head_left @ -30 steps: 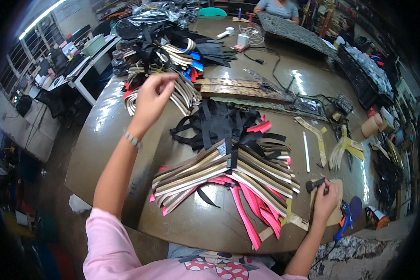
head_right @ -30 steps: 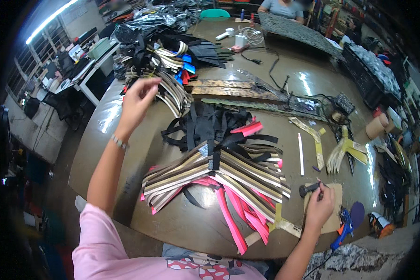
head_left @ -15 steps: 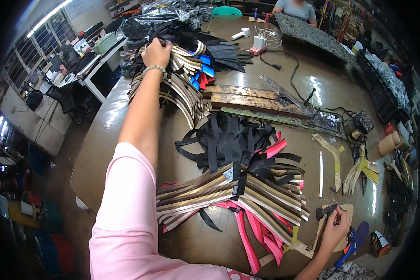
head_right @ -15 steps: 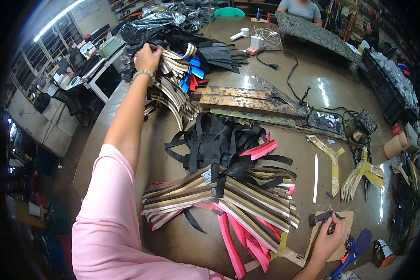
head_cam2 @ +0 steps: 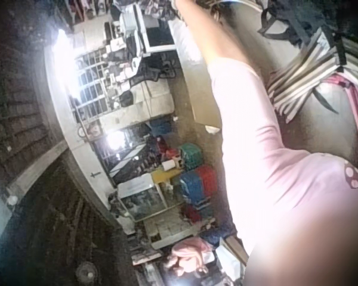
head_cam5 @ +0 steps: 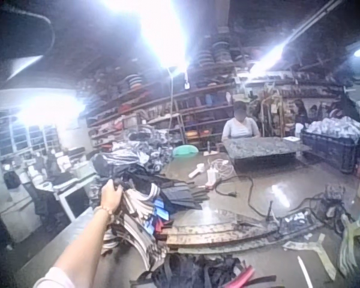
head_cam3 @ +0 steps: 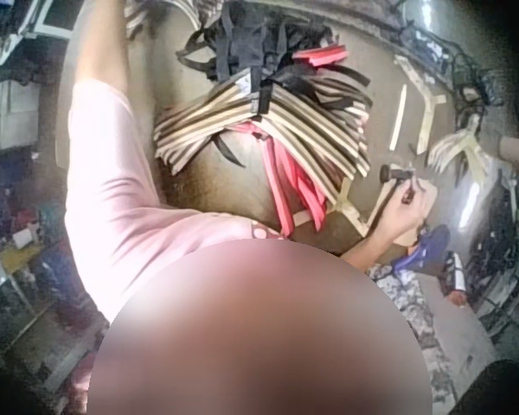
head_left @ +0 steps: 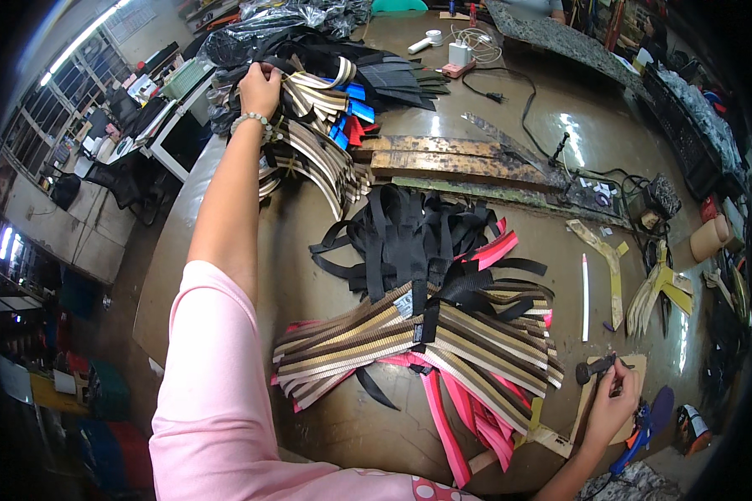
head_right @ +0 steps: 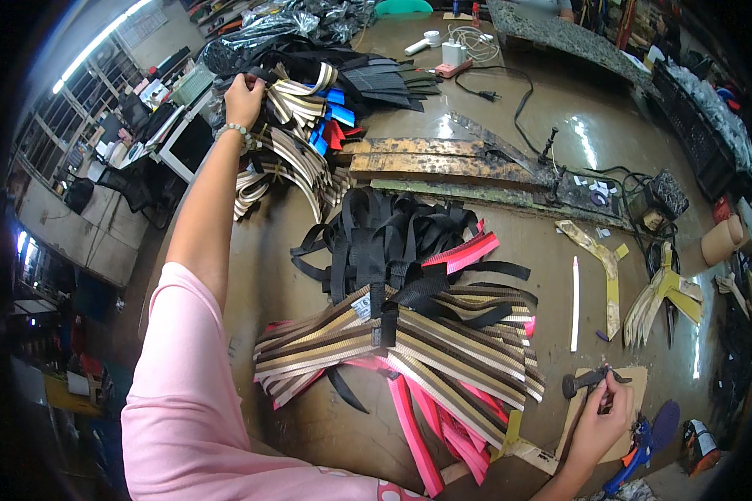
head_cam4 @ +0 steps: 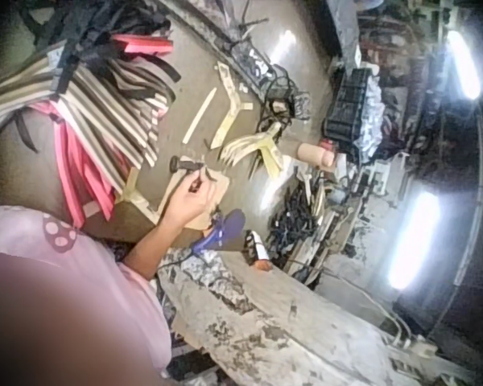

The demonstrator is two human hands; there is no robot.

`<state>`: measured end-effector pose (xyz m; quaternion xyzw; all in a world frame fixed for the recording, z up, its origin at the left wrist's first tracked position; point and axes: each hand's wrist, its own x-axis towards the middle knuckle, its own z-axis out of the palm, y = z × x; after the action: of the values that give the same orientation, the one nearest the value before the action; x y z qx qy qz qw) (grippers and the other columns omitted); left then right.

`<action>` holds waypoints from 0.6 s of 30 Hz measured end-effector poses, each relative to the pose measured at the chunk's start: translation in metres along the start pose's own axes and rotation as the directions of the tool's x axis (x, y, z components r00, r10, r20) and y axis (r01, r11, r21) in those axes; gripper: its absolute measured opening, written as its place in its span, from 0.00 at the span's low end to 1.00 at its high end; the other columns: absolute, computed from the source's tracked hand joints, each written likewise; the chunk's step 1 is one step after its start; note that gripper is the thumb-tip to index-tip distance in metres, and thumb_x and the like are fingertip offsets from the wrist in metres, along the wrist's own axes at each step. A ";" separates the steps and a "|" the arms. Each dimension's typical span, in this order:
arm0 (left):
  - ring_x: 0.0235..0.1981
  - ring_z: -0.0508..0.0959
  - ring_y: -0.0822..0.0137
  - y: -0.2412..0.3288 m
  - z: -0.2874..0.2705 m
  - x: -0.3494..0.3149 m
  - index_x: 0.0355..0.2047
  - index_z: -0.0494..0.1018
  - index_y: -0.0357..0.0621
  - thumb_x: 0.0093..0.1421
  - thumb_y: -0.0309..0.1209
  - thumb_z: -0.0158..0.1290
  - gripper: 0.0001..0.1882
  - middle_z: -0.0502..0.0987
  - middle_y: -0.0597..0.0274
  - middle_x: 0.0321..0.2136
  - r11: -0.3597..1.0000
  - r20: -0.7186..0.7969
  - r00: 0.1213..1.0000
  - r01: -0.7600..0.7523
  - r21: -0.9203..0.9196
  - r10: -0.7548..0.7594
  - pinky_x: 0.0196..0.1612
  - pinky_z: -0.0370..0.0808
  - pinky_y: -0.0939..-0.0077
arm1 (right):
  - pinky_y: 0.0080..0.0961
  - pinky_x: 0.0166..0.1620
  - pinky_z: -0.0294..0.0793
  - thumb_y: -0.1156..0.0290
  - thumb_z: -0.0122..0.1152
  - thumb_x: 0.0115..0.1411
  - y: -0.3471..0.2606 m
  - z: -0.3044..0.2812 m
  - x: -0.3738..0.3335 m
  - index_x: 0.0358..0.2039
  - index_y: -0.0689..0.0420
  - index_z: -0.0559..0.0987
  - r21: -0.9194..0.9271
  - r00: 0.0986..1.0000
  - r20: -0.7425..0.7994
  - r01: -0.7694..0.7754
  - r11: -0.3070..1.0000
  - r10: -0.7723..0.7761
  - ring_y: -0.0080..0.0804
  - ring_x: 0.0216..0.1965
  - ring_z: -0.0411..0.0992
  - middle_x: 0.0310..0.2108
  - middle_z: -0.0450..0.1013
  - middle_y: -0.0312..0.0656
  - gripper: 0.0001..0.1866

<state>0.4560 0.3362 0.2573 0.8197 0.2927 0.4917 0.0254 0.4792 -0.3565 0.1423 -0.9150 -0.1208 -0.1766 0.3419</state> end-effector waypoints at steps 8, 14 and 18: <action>0.52 0.70 0.65 -0.021 -0.049 -0.051 0.34 0.76 0.55 0.50 0.41 0.56 0.11 0.75 0.70 0.43 0.873 0.219 0.925 -0.370 0.319 0.312 0.56 0.56 0.47 | 0.23 0.29 0.62 0.80 0.54 0.59 0.004 0.000 0.001 0.39 0.69 0.77 0.002 0.999 -0.006 0.042 0.999 -0.042 0.25 0.24 0.60 0.25 0.62 0.38 0.09; 0.48 0.72 0.56 -0.062 -0.071 -0.081 0.31 0.78 0.47 0.45 0.35 0.59 0.11 0.76 0.58 0.39 0.985 0.090 0.981 -0.174 -0.001 0.173 0.54 0.67 0.62 | 0.23 0.29 0.62 0.79 0.54 0.60 0.005 0.000 0.001 0.39 0.69 0.77 -0.029 0.999 0.008 0.040 0.999 -0.040 0.25 0.24 0.60 0.24 0.62 0.38 0.09; 0.48 0.71 0.55 -0.073 -0.071 -0.094 0.36 0.78 0.47 0.43 0.32 0.60 0.16 0.76 0.56 0.38 0.992 0.181 0.983 -0.049 0.120 0.027 0.54 0.67 0.62 | 0.23 0.29 0.62 0.78 0.54 0.60 0.008 0.001 0.002 0.40 0.69 0.77 -0.040 0.998 -0.003 0.063 0.997 -0.063 0.25 0.24 0.60 0.24 0.62 0.38 0.09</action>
<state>0.3322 0.3322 0.1955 0.8660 0.3037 0.3972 -0.0088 0.4843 -0.3611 0.1381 -0.9170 -0.1455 -0.1916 0.3180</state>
